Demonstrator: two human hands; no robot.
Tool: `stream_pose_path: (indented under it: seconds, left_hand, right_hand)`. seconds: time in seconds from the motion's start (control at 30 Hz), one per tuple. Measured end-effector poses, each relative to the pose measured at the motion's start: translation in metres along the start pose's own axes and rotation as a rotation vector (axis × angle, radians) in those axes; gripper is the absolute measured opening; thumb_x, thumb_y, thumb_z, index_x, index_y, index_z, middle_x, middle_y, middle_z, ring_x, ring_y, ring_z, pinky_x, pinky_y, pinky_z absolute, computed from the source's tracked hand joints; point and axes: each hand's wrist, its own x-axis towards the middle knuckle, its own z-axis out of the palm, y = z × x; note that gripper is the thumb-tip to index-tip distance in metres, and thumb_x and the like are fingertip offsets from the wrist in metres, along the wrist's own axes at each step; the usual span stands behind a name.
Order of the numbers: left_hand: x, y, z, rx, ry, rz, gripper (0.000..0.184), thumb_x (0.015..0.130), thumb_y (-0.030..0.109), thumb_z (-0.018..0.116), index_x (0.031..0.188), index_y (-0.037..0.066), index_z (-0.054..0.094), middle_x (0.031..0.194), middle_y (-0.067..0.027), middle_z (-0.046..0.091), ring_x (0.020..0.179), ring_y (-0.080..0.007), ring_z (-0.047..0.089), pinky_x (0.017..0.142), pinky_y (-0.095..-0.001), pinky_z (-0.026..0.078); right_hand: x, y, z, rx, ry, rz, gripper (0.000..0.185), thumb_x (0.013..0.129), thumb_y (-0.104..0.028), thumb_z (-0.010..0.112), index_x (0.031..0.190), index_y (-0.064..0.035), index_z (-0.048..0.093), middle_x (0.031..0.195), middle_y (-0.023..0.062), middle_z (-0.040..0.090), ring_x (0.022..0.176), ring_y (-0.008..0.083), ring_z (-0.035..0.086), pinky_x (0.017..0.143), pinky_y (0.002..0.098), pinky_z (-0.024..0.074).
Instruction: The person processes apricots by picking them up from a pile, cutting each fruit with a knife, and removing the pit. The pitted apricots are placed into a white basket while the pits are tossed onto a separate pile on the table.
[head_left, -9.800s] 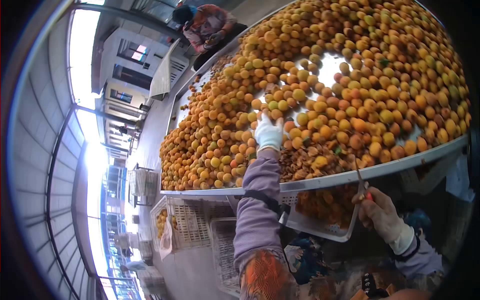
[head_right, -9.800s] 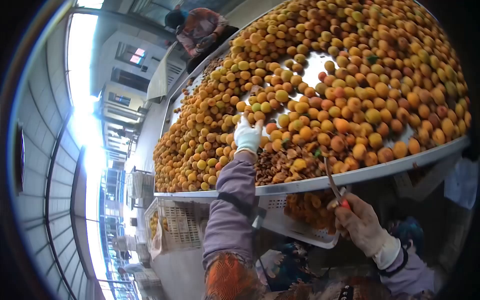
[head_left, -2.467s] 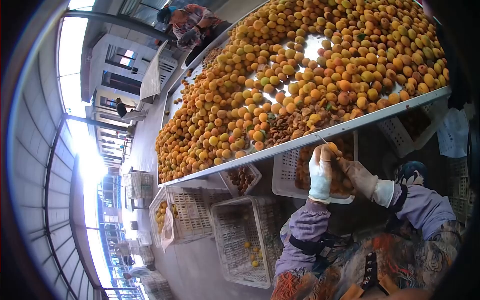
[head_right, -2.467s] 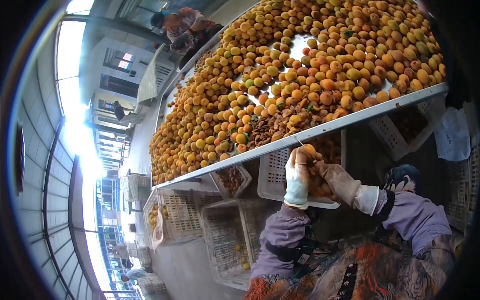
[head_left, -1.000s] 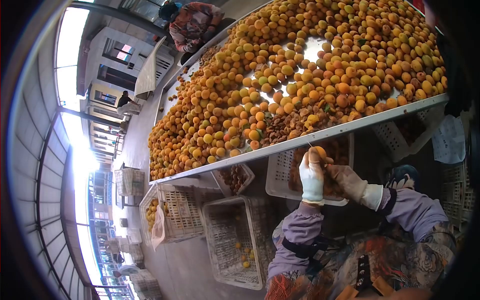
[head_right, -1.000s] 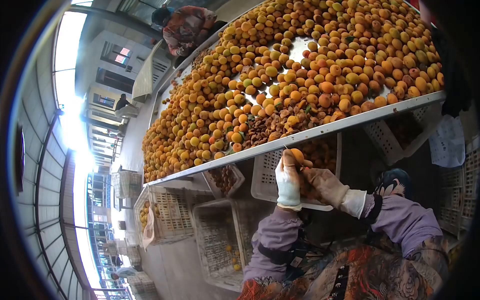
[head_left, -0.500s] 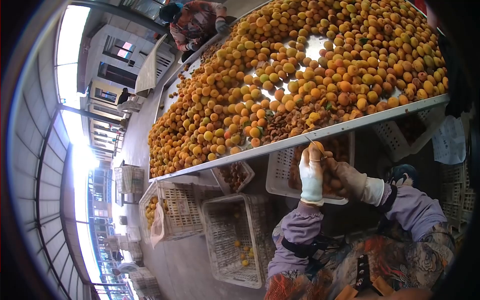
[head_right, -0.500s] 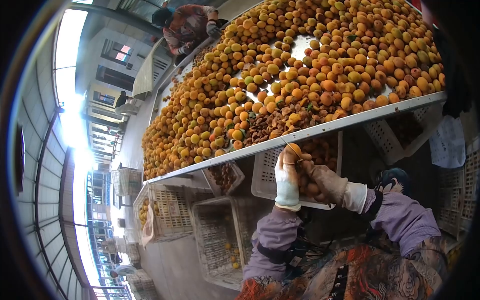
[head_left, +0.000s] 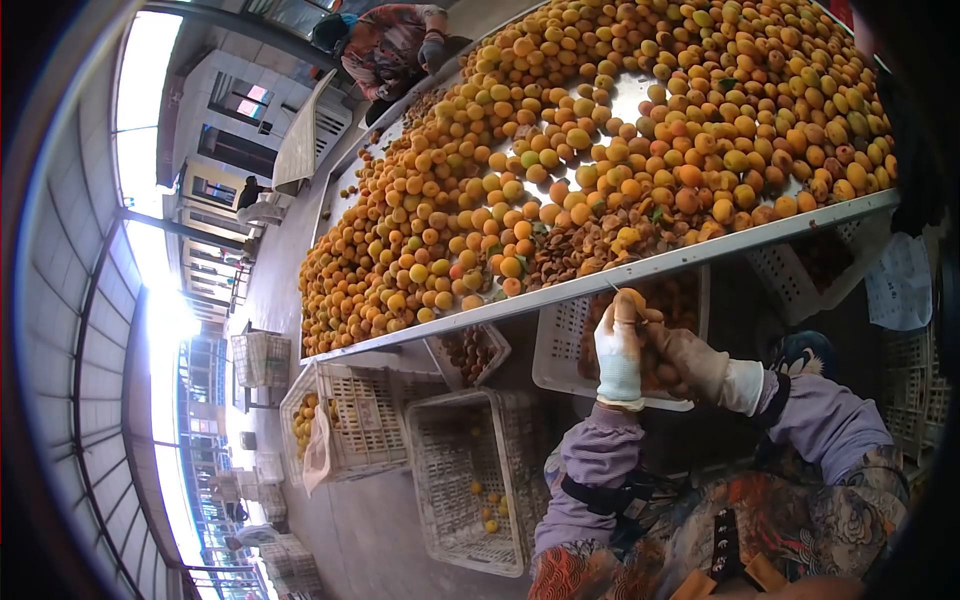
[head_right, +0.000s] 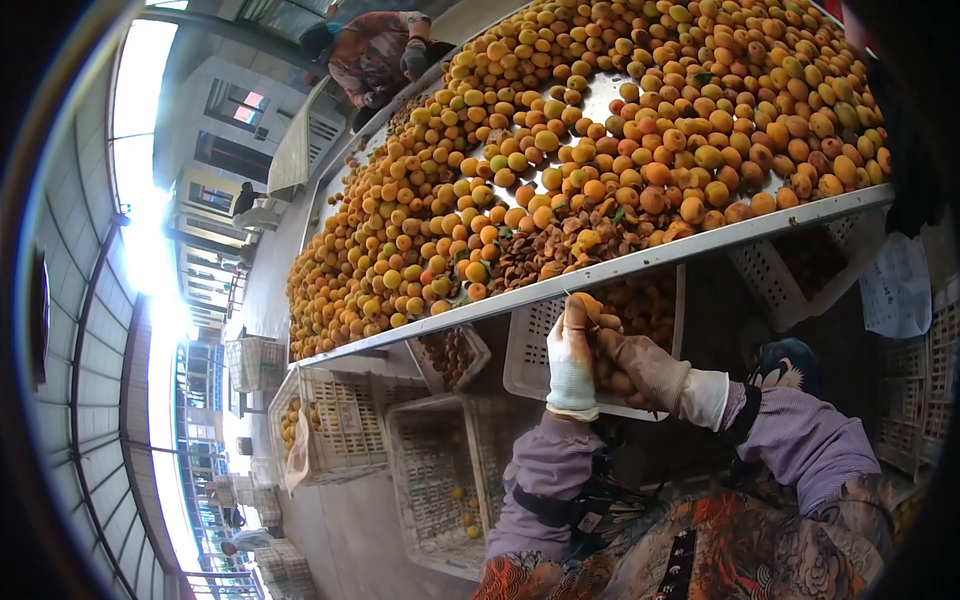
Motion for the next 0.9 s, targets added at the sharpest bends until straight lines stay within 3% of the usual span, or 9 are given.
stream_pose_path:
  seconds: [0.07,0.27,0.33,0.4,0.47,0.6,0.7,0.8,0.9]
  left_hand:
    - [0.001,0.000,-0.004,-0.001,-0.010,-0.016,0.051,0.093,0.051,0.043,0.092,0.002,0.057,0.075,-0.0077,0.061,0.064,-0.0138,0.057,0.059,-0.0239,0.047]
    - [-0.003,0.004,-0.001,-0.280,-0.051,-0.124,0.046,0.093,0.048,0.046,0.096,0.003,0.056,0.076,-0.0077,0.060,0.069,-0.0150,0.057,0.063,-0.0267,0.048]
    - [-0.002,0.002,-0.002,-0.344,-0.055,-0.140,0.046,0.093,0.048,0.046,0.098,0.003,0.055,0.076,-0.0079,0.060,0.070,-0.0152,0.057,0.064,-0.0273,0.048]
    - [-0.002,0.003,-0.001,-0.132,0.029,0.135,0.043,0.094,0.045,0.046,0.104,0.003,0.052,0.077,-0.0079,0.060,0.068,-0.0152,0.057,0.063,-0.0275,0.048]
    - [-0.006,0.014,-0.001,-0.087,0.053,0.167,0.042,0.095,0.044,0.046,0.104,0.004,0.051,0.078,-0.0078,0.060,0.070,-0.0153,0.057,0.066,-0.0280,0.048]
    - [0.003,0.013,-0.021,-0.127,0.076,0.266,0.040,0.094,0.043,0.047,0.104,0.004,0.051,0.086,-0.0067,0.060,0.075,-0.0138,0.056,0.073,-0.0259,0.047]
    - [0.006,0.017,-0.029,-0.140,0.155,0.370,0.042,0.093,0.044,0.049,0.106,0.003,0.051,0.087,-0.0040,0.056,0.074,-0.0125,0.054,0.072,-0.0229,0.046]
    - [-0.006,0.025,-0.015,0.209,0.087,0.465,0.035,0.091,0.033,0.059,0.109,0.004,0.051,0.088,-0.0030,0.054,0.075,-0.0092,0.052,0.071,-0.0228,0.045]
    - [-0.015,0.009,-0.003,0.570,-0.048,0.547,0.039,0.086,0.029,0.066,0.111,0.004,0.053,0.084,-0.0058,0.061,0.073,-0.0152,0.059,0.070,-0.0290,0.050]
  right_hand:
    - [-0.010,-0.018,-0.003,0.209,-0.162,0.361,0.045,0.093,-0.056,0.037,0.085,-0.0132,0.048,0.056,-0.0020,0.041,0.039,0.0087,0.037,0.034,0.0238,0.0323]
    - [-0.013,-0.021,0.004,0.305,-0.236,0.357,0.046,0.093,-0.057,0.036,0.085,-0.0132,0.047,0.051,-0.0026,0.038,0.034,0.0090,0.030,0.030,0.0238,0.0255]
    - [-0.012,-0.027,0.008,0.134,-0.194,0.250,0.043,0.092,-0.055,0.040,0.086,-0.0129,0.049,0.051,-0.0024,0.040,0.036,0.0087,0.033,0.032,0.0236,0.0276]
    - [-0.012,-0.025,0.007,-0.037,-0.147,0.143,0.040,0.092,-0.052,0.044,0.086,-0.0125,0.050,0.052,-0.0022,0.041,0.038,0.0084,0.036,0.034,0.0234,0.0297]
    - [-0.007,-0.016,0.001,-0.098,-0.153,-0.013,0.034,0.091,-0.045,0.053,0.085,-0.0113,0.054,0.057,-0.0015,0.046,0.046,0.0068,0.043,0.042,0.0219,0.0344]
    - [-0.013,-0.023,-0.011,-0.017,-0.229,0.173,0.036,0.090,-0.045,0.054,0.083,-0.0099,0.054,0.061,-0.0013,0.049,0.053,0.0046,0.045,0.045,0.0213,0.0356]
    - [-0.015,-0.043,-0.015,-0.220,-0.282,-0.023,0.039,0.090,-0.047,0.052,0.083,-0.0094,0.054,0.061,-0.0012,0.049,0.050,0.0037,0.043,0.043,0.0217,0.0339]
    - [-0.009,-0.048,-0.022,0.098,-0.043,-0.054,0.042,0.090,-0.050,0.051,0.090,-0.0084,0.058,0.066,-0.0011,0.052,0.053,0.0065,0.046,0.046,0.0203,0.0366]
    - [-0.001,-0.049,-0.017,-0.082,0.181,-0.083,0.043,0.091,-0.049,0.050,0.096,-0.0077,0.058,0.075,-0.0005,0.055,0.063,0.0070,0.050,0.055,0.0194,0.0413]
